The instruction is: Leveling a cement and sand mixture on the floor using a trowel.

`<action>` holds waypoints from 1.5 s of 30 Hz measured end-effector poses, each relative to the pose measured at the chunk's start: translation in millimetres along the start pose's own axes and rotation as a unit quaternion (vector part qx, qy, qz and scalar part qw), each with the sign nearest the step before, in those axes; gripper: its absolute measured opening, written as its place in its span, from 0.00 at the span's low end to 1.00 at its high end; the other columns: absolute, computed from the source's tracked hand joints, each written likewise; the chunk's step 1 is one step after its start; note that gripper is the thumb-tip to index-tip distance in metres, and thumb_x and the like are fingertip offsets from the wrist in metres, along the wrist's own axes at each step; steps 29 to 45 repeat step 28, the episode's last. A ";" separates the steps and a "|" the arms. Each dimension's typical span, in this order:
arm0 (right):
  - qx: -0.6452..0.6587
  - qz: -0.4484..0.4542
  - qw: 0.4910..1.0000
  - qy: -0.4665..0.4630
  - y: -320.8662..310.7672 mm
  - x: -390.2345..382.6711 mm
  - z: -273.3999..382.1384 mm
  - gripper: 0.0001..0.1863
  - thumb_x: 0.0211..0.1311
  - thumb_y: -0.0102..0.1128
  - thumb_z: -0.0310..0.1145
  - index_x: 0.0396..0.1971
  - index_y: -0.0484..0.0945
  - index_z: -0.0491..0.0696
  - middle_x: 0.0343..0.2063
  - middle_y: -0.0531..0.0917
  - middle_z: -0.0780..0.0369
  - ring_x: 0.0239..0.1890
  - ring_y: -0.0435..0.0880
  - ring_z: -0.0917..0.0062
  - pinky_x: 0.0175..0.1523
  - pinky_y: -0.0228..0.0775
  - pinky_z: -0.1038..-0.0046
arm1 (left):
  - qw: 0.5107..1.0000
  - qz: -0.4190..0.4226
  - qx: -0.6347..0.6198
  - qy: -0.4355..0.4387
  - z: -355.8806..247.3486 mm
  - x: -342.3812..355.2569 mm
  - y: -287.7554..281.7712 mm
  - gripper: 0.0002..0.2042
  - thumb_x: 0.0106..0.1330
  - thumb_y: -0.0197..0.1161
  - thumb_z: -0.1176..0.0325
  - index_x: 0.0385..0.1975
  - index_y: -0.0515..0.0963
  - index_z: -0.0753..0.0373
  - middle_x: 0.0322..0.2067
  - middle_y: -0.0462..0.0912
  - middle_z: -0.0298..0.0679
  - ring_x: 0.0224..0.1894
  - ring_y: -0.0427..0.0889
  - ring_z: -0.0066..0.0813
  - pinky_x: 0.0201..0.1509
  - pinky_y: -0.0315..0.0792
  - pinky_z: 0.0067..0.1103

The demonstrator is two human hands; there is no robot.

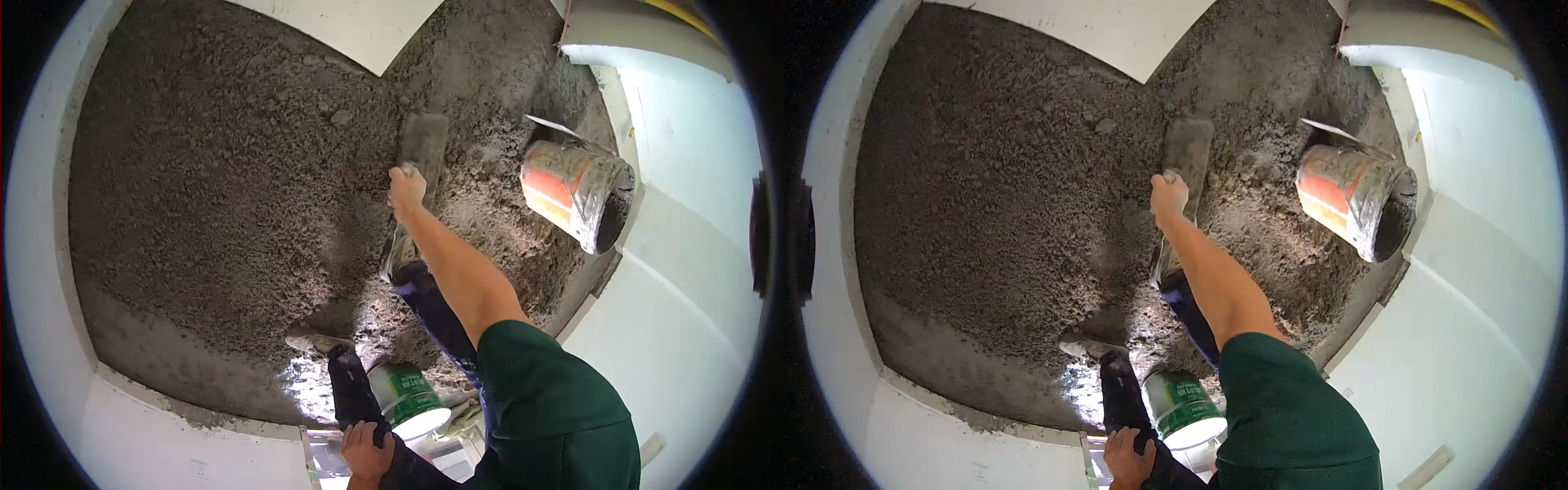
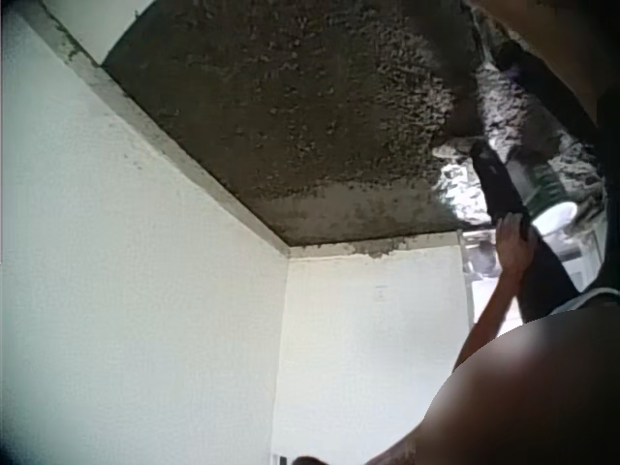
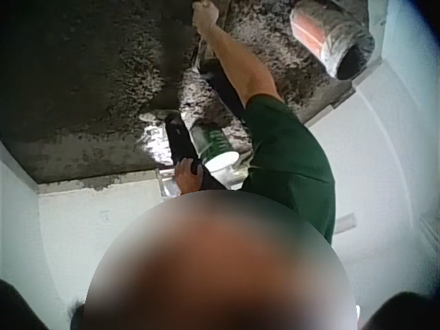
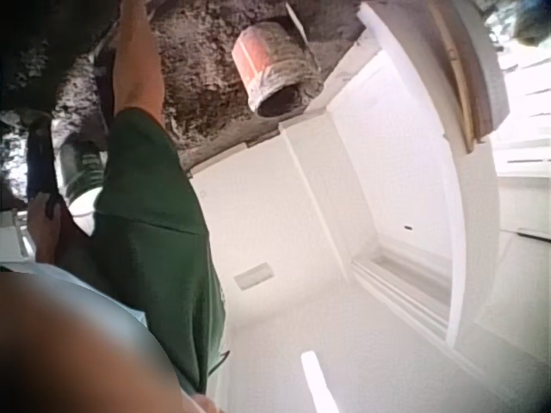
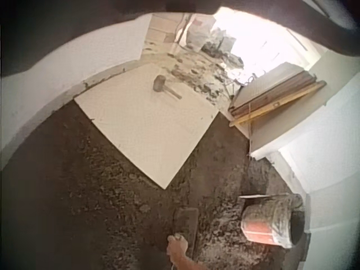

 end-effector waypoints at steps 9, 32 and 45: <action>-0.284 0.106 0.943 -0.136 8.4 33.7 57.9 0.17 0.63 0.62 0.42 0.42 0.80 0.43 0.35 0.84 0.54 0.37 0.82 0.62 0.42 0.70 0.57 | 0.997 0.071 0.015 -0.023 -16.2 12.8 7.1 0.18 0.53 0.71 0.58 0.40 0.82 0.62 0.43 0.86 0.49 0.49 0.84 0.48 0.65 0.70 0.42; 0.047 0.263 0.890 0.370 -347.1 -307.6 -49.0 0.40 0.69 0.52 0.62 0.64 0.74 0.41 0.57 0.81 0.50 0.62 0.78 0.64 0.68 0.66 0.61 | 0.958 0.190 -0.022 -0.216 -72.4 -51.8 -110.6 0.44 0.68 0.58 0.44 0.75 0.50 0.67 0.70 0.61 0.60 0.72 0.61 0.56 0.75 0.56 0.36; 0.047 0.263 0.890 0.370 -347.1 -307.6 -49.0 0.40 0.69 0.52 0.62 0.64 0.74 0.41 0.57 0.81 0.50 0.62 0.78 0.64 0.68 0.66 0.61 | 0.958 0.190 -0.022 -0.216 -72.4 -51.8 -110.6 0.44 0.68 0.58 0.44 0.75 0.50 0.67 0.70 0.61 0.60 0.72 0.61 0.56 0.75 0.56 0.36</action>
Point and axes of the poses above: each hand's wrist, its own x-axis towards the middle knuckle, its own y-axis out of the palm, z = x × y, the point moved 6 cm from there along x, towards the middle knuckle
